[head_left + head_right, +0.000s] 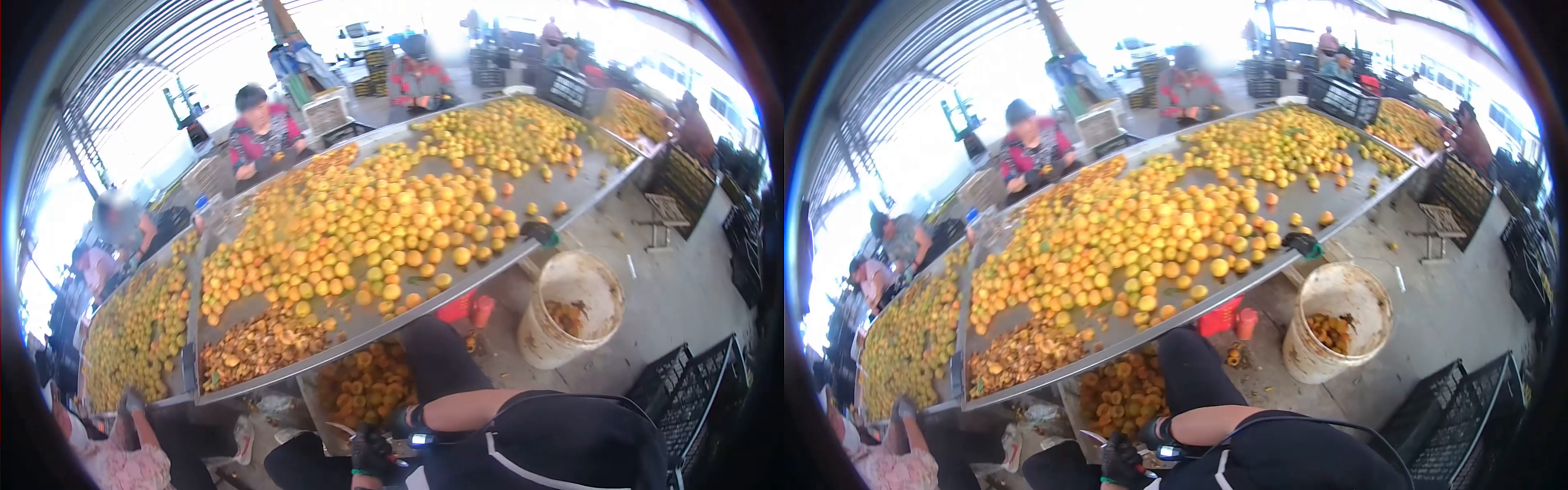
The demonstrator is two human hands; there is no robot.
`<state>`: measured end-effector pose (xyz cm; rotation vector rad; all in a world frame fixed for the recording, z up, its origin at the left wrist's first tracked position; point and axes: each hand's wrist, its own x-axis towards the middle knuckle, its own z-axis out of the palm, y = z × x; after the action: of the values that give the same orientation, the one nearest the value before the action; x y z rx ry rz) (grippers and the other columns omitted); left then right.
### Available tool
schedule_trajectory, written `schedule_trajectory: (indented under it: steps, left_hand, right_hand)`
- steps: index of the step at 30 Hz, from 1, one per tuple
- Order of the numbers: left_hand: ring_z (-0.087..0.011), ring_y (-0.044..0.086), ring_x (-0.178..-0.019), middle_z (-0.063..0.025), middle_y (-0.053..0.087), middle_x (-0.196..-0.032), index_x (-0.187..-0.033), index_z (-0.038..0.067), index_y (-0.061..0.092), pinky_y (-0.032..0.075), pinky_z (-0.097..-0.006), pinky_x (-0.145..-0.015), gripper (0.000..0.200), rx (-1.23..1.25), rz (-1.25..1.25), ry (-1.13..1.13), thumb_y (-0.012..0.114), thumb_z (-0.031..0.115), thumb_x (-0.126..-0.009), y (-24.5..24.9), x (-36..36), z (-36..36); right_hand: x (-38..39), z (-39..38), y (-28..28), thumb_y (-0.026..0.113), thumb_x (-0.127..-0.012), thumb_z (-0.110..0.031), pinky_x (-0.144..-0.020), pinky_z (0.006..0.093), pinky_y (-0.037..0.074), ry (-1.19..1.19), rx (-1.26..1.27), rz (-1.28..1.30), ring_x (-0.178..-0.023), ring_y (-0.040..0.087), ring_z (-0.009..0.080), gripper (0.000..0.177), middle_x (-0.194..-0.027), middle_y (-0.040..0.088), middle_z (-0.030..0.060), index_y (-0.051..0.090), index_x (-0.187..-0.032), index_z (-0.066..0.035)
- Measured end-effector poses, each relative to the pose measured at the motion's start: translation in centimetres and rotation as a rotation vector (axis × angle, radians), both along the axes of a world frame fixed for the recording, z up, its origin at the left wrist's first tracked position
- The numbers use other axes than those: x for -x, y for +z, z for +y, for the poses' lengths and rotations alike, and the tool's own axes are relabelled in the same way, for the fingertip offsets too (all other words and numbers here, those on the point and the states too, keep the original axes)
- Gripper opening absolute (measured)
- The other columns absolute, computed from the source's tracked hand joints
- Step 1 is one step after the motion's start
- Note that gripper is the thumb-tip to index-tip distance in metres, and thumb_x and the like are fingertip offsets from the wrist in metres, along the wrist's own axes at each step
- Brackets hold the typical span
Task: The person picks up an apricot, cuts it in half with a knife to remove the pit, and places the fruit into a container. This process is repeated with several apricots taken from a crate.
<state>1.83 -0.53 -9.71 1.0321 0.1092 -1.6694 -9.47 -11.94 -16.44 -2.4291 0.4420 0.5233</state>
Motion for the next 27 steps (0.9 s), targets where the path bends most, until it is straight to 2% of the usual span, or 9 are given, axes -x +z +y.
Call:
schedule_trajectory:
  steps: [8, 9, 10, 14, 18, 20, 21, 24, 27]
  left_hand:
    - [-0.0071, 0.037, -0.039, 0.0061, 0.04, -0.054, -0.07, 0.018, 0.046, 0.029, -0.0227, -0.034, 0.026, 0.152, -0.55, -0.173, 0.059, 0.025, -0.092, 13.7, -2.6, -4.5]
    - [-0.007, 0.037, -0.039, 0.0062, 0.04, -0.054, -0.071, 0.018, 0.047, 0.03, -0.0224, -0.034, 0.025, 0.14, -0.584, -0.17, 0.059, 0.025, -0.092, 13.8, -3.1, -5.1]
    - [-0.0068, 0.038, -0.039, 0.0064, 0.04, -0.054, -0.072, 0.018, 0.047, 0.03, -0.022, -0.034, 0.024, 0.129, -0.614, -0.164, 0.058, 0.024, -0.092, 13.2, -3.9, -5.7]
    - [-0.0065, 0.037, -0.038, 0.006, 0.041, -0.054, -0.077, 0.017, 0.05, 0.03, -0.0223, -0.034, 0.02, 0.063, -0.507, -0.083, 0.058, 0.025, -0.093, 6.2, -8.8, -7.4]
    - [-0.0065, 0.037, -0.038, 0.0055, 0.042, -0.054, -0.08, 0.015, 0.055, 0.028, -0.0226, -0.034, 0.018, 0.059, -0.457, -0.023, 0.06, 0.026, -0.093, 3.9, -10.6, -8.1]
    - [-0.0065, 0.037, -0.038, 0.0053, 0.043, -0.055, -0.081, 0.014, 0.057, 0.028, -0.0226, -0.033, 0.017, 0.034, -0.473, -0.042, 0.061, 0.026, -0.092, 4.5, -10.0, -8.7]
    - [-0.0065, 0.037, -0.038, 0.0051, 0.044, -0.055, -0.081, 0.014, 0.059, 0.027, -0.0226, -0.033, 0.017, 0.029, -0.497, -0.068, 0.063, 0.026, -0.092, 4.8, -9.6, -9.0]
    - [-0.0069, 0.037, -0.038, 0.0044, 0.045, -0.056, -0.084, 0.012, 0.061, 0.028, -0.0226, -0.034, 0.016, 0.031, -0.548, -0.117, 0.066, 0.026, -0.091, 4.7, -8.5, -9.0]
    - [-0.0081, 0.038, -0.038, 0.0035, 0.046, -0.056, -0.083, 0.011, 0.061, 0.029, -0.0238, -0.035, 0.015, 0.024, -0.538, -0.174, 0.066, 0.024, -0.09, 4.1, -8.0, -8.8]
  right_hand:
    - [-0.2, 0.2, 2.8, 0.052, -0.085, -0.023, -0.086, 0.044, 0.049, -0.062, 0.044, -0.055, -0.103, 0.064, 0.0339, 0.033, -0.108, 0.069, 0.0171, 0.071, -0.105, -0.004]
    - [0.2, -0.1, 4.1, 0.052, -0.085, -0.023, -0.085, 0.0441, 0.05, -0.023, 0.04, -0.082, -0.102, 0.064, 0.0345, 0.032, -0.106, 0.068, 0.0165, 0.069, -0.106, -0.006]
    - [-0.4, -0.5, -0.1, 0.054, -0.085, -0.024, -0.084, 0.0442, 0.049, -0.04, -0.027, -0.193, -0.101, 0.063, 0.0342, 0.032, -0.107, 0.068, 0.0155, 0.067, -0.11, -0.008]
    - [2.4, -2.2, 14.2, 0.057, -0.091, -0.027, -0.088, 0.0397, 0.048, -0.054, -0.298, -0.1, -0.101, 0.062, 0.0314, 0.033, -0.108, 0.066, 0.0134, 0.063, -0.118, -0.01]
    - [5.3, -7.6, 20.4, 0.059, -0.09, -0.019, -0.08, 0.0382, 0.051, -0.092, -0.129, -0.614, -0.093, 0.065, 0.0284, 0.026, -0.101, 0.069, 0.0112, 0.065, -0.111, -0.007]
    - [7.7, -13.1, 20.7, 0.062, -0.088, -0.019, -0.08, 0.038, 0.051, -0.352, -0.127, -0.646, -0.093, 0.065, 0.0278, 0.026, -0.098, 0.068, 0.0118, 0.064, -0.111, -0.008]
    - [8.8, -15.0, 21.6, 0.061, -0.087, -0.018, -0.08, 0.0373, 0.052, -0.362, 0.439, -0.753, -0.091, 0.066, 0.0278, 0.026, -0.097, 0.068, 0.0108, 0.064, -0.112, -0.007]
    - [12.5, -23.0, 20.4, 0.063, -0.086, -0.022, -0.083, 0.0365, 0.051, -0.721, 0.449, -0.461, -0.094, 0.065, 0.0313, 0.03, -0.098, 0.067, 0.013, 0.064, -0.112, -0.008]
    - [12.4, -25.7, 17.7, 0.065, -0.085, -0.026, -0.086, 0.0371, 0.05, -0.679, 0.285, -0.436, -0.101, 0.063, 0.0329, 0.035, -0.106, 0.065, 0.0149, 0.063, -0.117, -0.012]
